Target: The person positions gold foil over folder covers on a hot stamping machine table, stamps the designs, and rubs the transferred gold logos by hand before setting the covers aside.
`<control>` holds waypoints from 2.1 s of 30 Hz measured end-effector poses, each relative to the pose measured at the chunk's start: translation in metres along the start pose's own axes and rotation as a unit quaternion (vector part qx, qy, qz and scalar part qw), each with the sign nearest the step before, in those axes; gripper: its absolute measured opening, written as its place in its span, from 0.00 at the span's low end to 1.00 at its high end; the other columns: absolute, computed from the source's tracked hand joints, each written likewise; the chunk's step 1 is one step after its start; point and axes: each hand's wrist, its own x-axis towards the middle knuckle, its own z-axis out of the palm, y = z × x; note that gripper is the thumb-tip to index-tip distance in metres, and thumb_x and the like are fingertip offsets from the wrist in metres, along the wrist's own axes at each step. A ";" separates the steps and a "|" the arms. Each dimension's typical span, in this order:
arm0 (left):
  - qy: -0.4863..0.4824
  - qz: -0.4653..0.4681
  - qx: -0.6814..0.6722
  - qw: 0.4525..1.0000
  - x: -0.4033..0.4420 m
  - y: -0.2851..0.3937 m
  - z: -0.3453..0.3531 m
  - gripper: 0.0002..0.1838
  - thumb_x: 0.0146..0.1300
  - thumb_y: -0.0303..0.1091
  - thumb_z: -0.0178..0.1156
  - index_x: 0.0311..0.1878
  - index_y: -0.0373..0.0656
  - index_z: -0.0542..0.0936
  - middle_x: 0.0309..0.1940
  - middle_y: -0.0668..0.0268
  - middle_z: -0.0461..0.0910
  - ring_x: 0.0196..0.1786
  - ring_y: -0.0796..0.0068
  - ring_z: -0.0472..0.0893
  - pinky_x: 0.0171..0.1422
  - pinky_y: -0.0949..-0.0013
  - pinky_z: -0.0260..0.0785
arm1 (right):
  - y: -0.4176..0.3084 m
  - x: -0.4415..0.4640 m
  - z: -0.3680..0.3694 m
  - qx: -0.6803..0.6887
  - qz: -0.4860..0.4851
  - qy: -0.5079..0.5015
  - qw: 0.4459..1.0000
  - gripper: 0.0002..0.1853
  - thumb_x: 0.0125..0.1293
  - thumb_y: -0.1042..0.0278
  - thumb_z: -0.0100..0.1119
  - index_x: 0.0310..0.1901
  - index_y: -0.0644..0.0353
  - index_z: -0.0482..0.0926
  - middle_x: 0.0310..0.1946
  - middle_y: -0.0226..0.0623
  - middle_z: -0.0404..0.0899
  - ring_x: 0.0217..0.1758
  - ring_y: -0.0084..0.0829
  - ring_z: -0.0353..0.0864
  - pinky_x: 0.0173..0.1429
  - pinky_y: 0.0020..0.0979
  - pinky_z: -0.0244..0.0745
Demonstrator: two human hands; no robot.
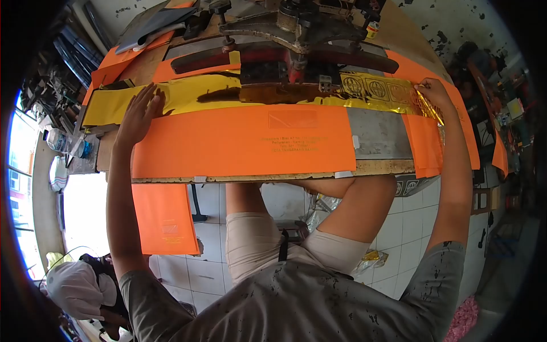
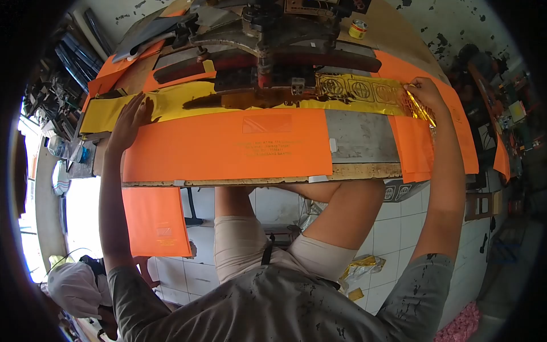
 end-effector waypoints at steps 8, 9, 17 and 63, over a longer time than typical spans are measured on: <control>-0.005 -0.003 -0.030 1.000 0.001 -0.020 0.004 0.34 0.83 0.55 0.40 0.76 0.36 0.68 0.78 0.51 0.66 0.81 0.52 0.62 0.84 0.54 0.50 | 0.012 0.024 0.007 0.005 -0.033 0.008 0.999 0.17 0.69 0.57 0.72 0.38 0.65 0.82 0.27 0.29 0.79 0.29 0.21 0.76 0.35 0.29 0.71; -0.007 -0.002 -0.032 0.999 0.001 -0.021 0.004 0.34 0.83 0.55 0.40 0.76 0.36 0.68 0.78 0.51 0.66 0.81 0.52 0.62 0.84 0.55 0.50 | 0.009 0.023 0.007 0.002 -0.028 0.006 1.000 0.17 0.69 0.57 0.72 0.38 0.65 0.82 0.27 0.29 0.79 0.29 0.21 0.76 0.36 0.28 0.71; -0.008 -0.023 -0.039 0.999 -0.001 -0.016 0.004 0.34 0.83 0.55 0.39 0.76 0.34 0.68 0.77 0.50 0.67 0.81 0.52 0.63 0.83 0.55 0.51 | 0.007 0.026 0.007 0.012 -0.036 0.005 0.999 0.17 0.69 0.56 0.72 0.40 0.66 0.84 0.30 0.31 0.83 0.32 0.21 0.78 0.40 0.28 0.74; -0.255 -0.120 -0.671 0.686 -0.270 0.263 0.232 0.25 0.85 0.49 0.42 0.65 0.38 0.78 0.44 0.63 0.86 0.39 0.77 0.84 0.42 0.73 0.75 | -0.170 -0.185 0.130 -0.025 -0.242 0.133 0.961 0.23 0.78 0.50 0.55 0.65 0.55 0.78 0.72 0.39 0.71 0.77 0.43 0.65 0.82 0.45 0.54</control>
